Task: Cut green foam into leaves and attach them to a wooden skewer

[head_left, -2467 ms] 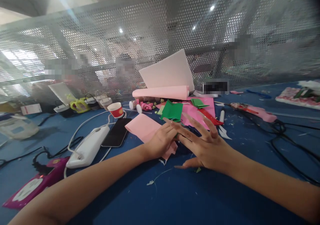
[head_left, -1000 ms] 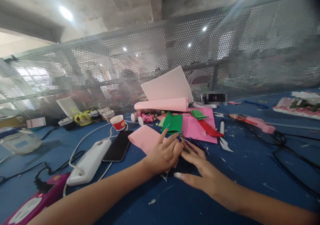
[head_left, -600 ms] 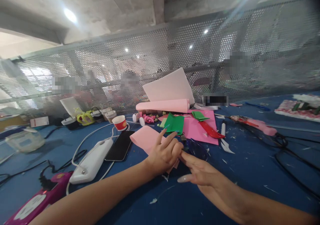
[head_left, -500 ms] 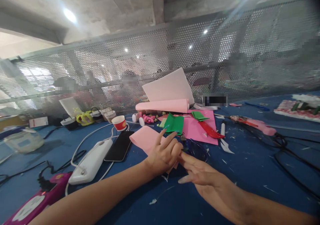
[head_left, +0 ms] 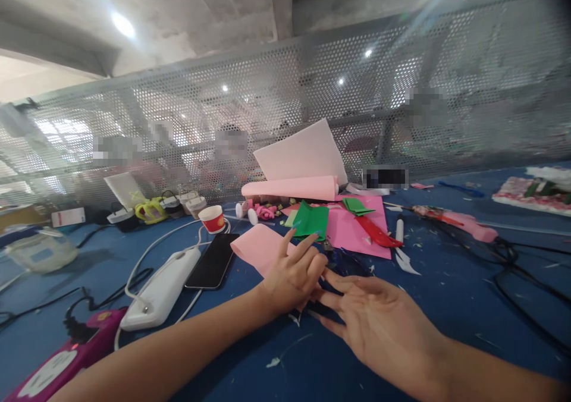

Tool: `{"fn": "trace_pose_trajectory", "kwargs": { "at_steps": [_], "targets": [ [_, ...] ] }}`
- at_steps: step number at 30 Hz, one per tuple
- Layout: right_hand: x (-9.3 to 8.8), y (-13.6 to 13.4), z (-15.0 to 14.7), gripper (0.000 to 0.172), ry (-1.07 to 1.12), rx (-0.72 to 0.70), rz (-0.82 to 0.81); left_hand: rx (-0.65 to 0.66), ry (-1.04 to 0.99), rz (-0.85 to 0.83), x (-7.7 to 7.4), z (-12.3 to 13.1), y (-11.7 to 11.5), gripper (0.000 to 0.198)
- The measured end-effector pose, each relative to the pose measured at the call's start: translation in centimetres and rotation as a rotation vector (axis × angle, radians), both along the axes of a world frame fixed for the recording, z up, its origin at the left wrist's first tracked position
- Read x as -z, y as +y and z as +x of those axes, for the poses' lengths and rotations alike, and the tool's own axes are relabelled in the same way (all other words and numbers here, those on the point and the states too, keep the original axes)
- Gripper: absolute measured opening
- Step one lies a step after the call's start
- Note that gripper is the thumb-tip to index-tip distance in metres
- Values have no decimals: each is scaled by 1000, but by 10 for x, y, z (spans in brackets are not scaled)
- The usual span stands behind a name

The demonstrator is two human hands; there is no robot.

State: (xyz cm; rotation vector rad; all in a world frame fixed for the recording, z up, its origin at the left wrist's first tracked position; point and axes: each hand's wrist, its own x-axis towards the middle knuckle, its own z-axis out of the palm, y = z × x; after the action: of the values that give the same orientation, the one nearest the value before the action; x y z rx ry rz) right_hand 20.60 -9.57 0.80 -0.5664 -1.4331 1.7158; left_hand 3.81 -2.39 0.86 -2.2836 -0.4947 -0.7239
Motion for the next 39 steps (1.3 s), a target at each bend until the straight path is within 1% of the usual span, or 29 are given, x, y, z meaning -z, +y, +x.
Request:
{"fn": "trace_pose_trajectory", "kwargs": {
  "at_steps": [4,5,7,9,12,15,17,22,27,32,34,36,39],
  "targets": [
    [-1,-2,-2,32,332,-53,-433,-12,17,23,0,0,0,20],
    [-1,-2,-2,27,398,-60,-519,-15,21,28,0,0,0,20],
    [-2,-2,-3,22,483,-74,-616,-18,27,36,-1,0,-1,21],
    [-2,-1,-2,20,528,-89,-649,-20,34,44,-2,0,-1,22],
    [-1,1,0,21,555,-141,-663,-9,50,41,-2,0,2,22],
    [2,4,1,31,556,-191,-674,16,67,36,-2,-1,6,22],
    [3,5,2,34,553,-204,-672,27,74,35,-1,-2,7,21],
    [1,3,0,29,528,-160,-646,46,76,14,-3,-2,7,19],
    [-1,0,-3,28,479,-127,-623,30,80,1,-4,0,7,22],
    [-2,-1,-5,30,387,-86,-534,67,61,29,-2,0,11,24],
    [-3,-2,-5,34,337,-66,-493,86,57,21,-1,0,12,26],
    [-4,-5,-5,42,283,-41,-446,92,54,8,-1,-1,13,27],
    [-6,-11,-5,60,217,-15,-373,131,56,-2,-1,-2,14,26]
  ]
}}
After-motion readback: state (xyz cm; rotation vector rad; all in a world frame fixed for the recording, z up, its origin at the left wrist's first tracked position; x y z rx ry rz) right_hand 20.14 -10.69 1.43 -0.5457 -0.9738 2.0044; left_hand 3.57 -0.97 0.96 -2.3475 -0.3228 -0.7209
